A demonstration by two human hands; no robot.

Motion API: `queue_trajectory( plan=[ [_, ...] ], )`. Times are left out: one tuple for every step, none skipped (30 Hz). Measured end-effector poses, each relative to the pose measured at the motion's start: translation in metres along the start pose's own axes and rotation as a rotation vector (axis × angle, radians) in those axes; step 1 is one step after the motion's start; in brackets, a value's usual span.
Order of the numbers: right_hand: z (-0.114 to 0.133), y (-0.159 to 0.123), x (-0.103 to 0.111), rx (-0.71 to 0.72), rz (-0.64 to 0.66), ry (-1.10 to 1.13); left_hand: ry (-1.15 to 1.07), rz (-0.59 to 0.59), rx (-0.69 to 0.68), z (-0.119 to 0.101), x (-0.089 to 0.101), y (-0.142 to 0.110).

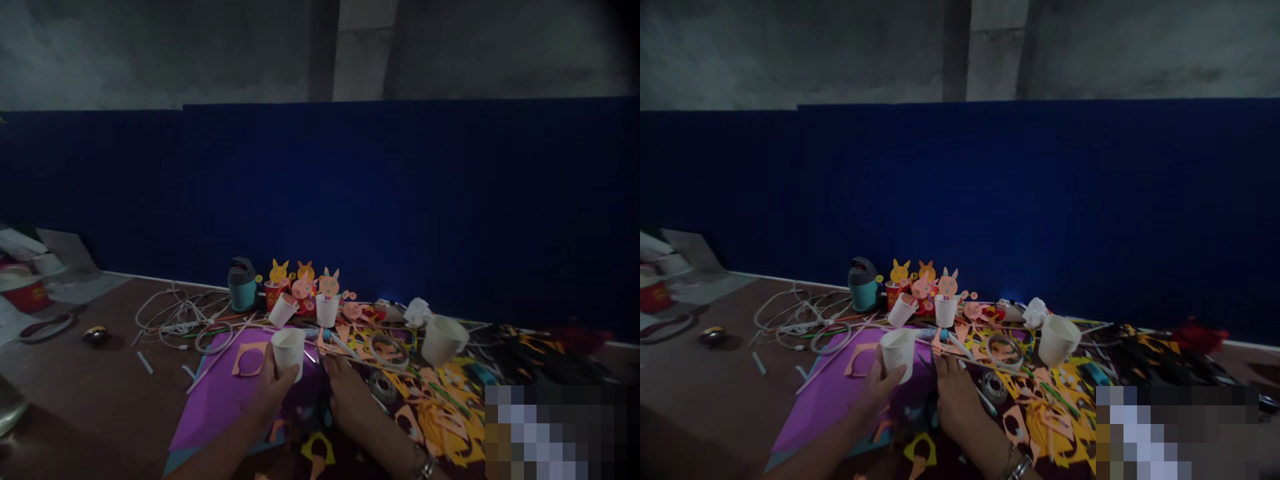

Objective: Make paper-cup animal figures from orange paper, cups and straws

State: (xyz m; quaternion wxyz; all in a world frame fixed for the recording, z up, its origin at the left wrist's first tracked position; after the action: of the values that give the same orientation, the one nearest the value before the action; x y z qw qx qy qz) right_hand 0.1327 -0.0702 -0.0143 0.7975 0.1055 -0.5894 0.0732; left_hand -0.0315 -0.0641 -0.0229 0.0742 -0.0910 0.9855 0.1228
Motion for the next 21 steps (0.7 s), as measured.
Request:
queue_trajectory(
  plan=[
    [0.000, 0.001, 0.000, -0.019, -0.004, 0.003, 0.015, -0.001, -0.006, 0.000, 0.001, 0.000],
    [0.000, 0.001, 0.001, -0.037, -0.004, 0.012, 0.031, -0.002, -0.013, 0.001, 0.002, 0.001],
    [-0.001, 0.002, 0.002, -0.048, -0.001, 0.034, 0.044, 0.002, -0.018, 0.001, 0.003, 0.001],
    [-0.002, 0.002, 0.003, -0.050, 0.004, 0.070, 0.055, 0.006, -0.022, 0.002, 0.004, 0.002],
    [-0.003, 0.003, 0.004, -0.046, 0.009, 0.118, 0.063, 0.012, -0.025, 0.003, 0.005, 0.003],
    [-0.005, 0.003, 0.006, -0.036, 0.014, 0.174, 0.070, 0.020, -0.024, 0.003, 0.006, 0.003],
    [-0.006, 0.004, 0.009, -0.019, 0.016, 0.231, 0.076, 0.020, -0.024, 0.003, 0.007, 0.004],
    [-0.008, 0.004, 0.011, 0.000, 0.013, 0.281, 0.079, 0.012, -0.027, 0.002, 0.007, 0.004],
    [-0.009, 0.004, 0.014, 0.021, 0.010, 0.322, 0.082, -0.001, -0.028, 0.001, 0.007, 0.004],
    [-0.009, 0.004, 0.016, 0.042, 0.007, 0.349, 0.083, -0.014, -0.028, -0.002, 0.006, 0.004],
    [-0.010, 0.004, 0.018, 0.066, 0.005, 0.359, 0.084, -0.025, -0.028, -0.004, 0.006, 0.003],
    [-0.010, 0.004, 0.020, 0.085, 0.004, 0.348, 0.083, -0.037, -0.028, -0.007, 0.004, 0.002],
    [-0.010, 0.005, 0.021, 0.088, -0.001, 0.312, 0.080, -0.044, -0.027, -0.010, 0.003, 0.001],
    [-0.012, 0.006, 0.022, 0.071, -0.015, 0.250, 0.076, -0.050, -0.026, -0.013, 0.002, 0.000],
    [-0.015, 0.008, 0.023, 0.034, -0.043, 0.168, 0.073, -0.055, -0.025, -0.014, 0.002, -0.001],
    [-0.019, 0.009, 0.023, -0.018, -0.081, 0.071, 0.072, -0.059, -0.023, -0.015, 0.001, -0.001],
    [-0.025, 0.011, 0.024, -0.077, -0.126, -0.030, 0.068, -0.060, -0.019, -0.016, 0.001, -0.002],
    [-0.031, 0.012, 0.024, -0.132, -0.166, -0.117, 0.064, -0.061, -0.013, -0.016, 0.001, -0.002],
    [-0.038, 0.014, 0.024, -0.173, -0.193, -0.186, 0.059, -0.059, -0.007, -0.015, 0.001, -0.002],
    [-0.044, 0.015, 0.024, -0.204, -0.210, -0.237, 0.051, -0.058, 0.001, -0.015, 0.001, -0.002],
    [-0.049, 0.017, 0.023, -0.219, -0.214, -0.268, 0.042, -0.057, 0.009, -0.015, 0.001, -0.002]
  ],
)
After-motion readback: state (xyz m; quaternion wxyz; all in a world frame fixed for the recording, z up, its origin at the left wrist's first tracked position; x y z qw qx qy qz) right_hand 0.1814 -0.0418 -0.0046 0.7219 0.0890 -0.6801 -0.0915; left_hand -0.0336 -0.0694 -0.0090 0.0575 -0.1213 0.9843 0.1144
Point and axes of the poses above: each hand's wrist, its own y-axis towards the middle knuckle, its own x-axis out of the back of the hand, z = x × y, the point moved 2 cm from there along y, towards the middle knuckle, and after that the axes turned 8 degrees about -x, right-handed, at the moved point
